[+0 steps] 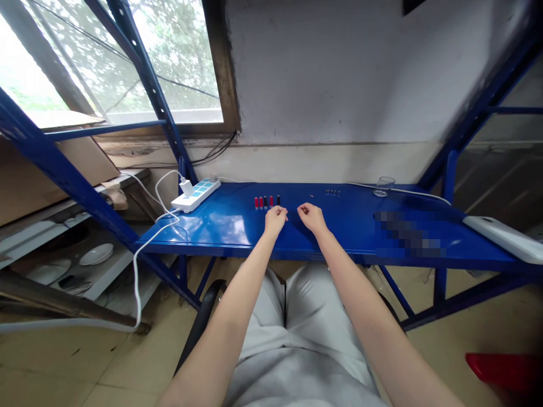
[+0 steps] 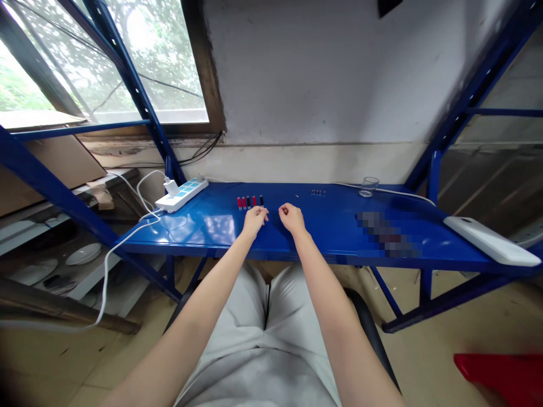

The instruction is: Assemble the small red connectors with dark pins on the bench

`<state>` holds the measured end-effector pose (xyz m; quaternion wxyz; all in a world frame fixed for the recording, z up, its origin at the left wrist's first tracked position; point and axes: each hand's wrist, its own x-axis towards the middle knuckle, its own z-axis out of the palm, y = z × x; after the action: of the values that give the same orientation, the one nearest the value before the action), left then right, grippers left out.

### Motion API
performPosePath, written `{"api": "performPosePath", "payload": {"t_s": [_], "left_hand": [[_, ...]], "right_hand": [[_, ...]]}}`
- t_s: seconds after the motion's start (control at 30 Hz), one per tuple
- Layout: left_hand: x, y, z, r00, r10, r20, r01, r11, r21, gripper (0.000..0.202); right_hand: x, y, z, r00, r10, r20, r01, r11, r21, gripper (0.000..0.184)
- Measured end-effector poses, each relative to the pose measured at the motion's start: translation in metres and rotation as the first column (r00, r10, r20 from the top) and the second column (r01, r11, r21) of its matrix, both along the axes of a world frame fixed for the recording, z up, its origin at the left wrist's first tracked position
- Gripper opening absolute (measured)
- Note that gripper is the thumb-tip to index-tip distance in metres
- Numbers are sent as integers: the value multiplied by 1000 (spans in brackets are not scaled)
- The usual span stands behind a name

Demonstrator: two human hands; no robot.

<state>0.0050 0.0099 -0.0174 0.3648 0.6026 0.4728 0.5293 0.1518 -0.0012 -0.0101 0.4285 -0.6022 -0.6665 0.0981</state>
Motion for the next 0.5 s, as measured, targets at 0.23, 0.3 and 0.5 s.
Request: {"api": "performPosePath", "payload": {"t_s": [0.23,0.3,0.5], "left_hand": [[1,-2,2,1000,8,1,-8,1000,-16,15],[1,-3,3,1000,5,1,-5,1000,-16,15],[-1,-3,6,995,54,89,-51,998,-38,14]], "right_hand": [[0,0,0,1000,-7,6,7,1000,-2,21],[0,0,1,1000,-7,12,8,1000,-9,21],[0,-1,0,1000,-3,29,3,1000,-7,20]]}}
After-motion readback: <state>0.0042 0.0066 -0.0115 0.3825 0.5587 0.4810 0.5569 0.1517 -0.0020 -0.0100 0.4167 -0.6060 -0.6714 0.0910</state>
